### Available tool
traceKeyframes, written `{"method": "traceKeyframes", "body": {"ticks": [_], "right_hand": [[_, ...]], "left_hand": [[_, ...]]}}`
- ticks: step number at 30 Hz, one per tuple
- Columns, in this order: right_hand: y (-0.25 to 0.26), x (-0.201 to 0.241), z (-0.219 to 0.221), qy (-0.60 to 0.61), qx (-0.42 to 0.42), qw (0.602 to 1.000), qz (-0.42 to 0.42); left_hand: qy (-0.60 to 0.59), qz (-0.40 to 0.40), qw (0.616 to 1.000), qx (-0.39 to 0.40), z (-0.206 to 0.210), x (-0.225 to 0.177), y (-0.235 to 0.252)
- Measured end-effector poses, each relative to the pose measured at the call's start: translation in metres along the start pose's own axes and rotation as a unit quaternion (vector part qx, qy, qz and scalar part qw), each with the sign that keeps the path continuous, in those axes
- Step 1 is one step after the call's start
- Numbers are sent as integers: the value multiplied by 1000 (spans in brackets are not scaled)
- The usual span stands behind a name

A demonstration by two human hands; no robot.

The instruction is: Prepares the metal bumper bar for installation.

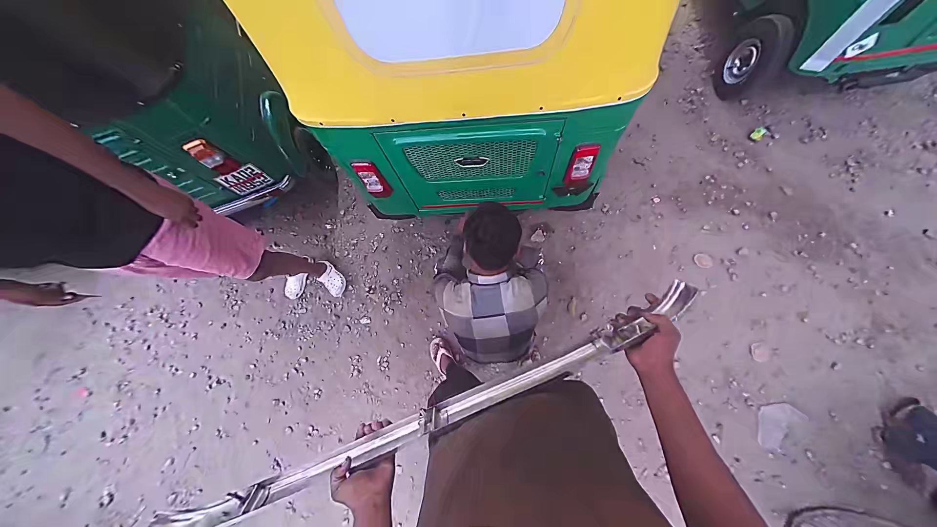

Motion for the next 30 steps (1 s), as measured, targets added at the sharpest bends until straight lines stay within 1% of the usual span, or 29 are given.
{"method": "traceKeyframes", "body": {"ticks": [3,5,7,10,12,15,17,25,30], "right_hand": [[2,8,17,13,30,999,0],[2,10,26,20,51,998,-6],[0,6,33,9,59,998,-13],[-5,-8,31,-16,44,999,-13],[-15,-23,26,-32,20,999,-9],[-41,-41,19,-58,-37,997,-24],[-55,-55,19,-64,-64,996,-24],[-96,-93,49,-45,-95,994,-36],[-120,-120,33,-22,-132,990,-33]], "left_hand": [[-56,3,997,60,27,-10,-3],[-84,9,991,102,46,-27,3],[-118,21,986,119,56,-50,19],[-121,21,988,89,54,-75,59],[-104,13,992,65,47,-80,84],[-72,-7,997,17,28,-82,113],[-50,-17,999,1,19,-87,133],[-29,-33,998,44,41,-128,200],[5,-31,997,70,54,-151,223]]}}
Point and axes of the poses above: each hand's wrist, its own y-axis towards the middle knuckle, its own z-axis out of the palm, x = y × z, the point moved 10 cm from there along y, towards the middle knuckle, and after that the axes turned 7 degrees about y, right-handed, at the moved point
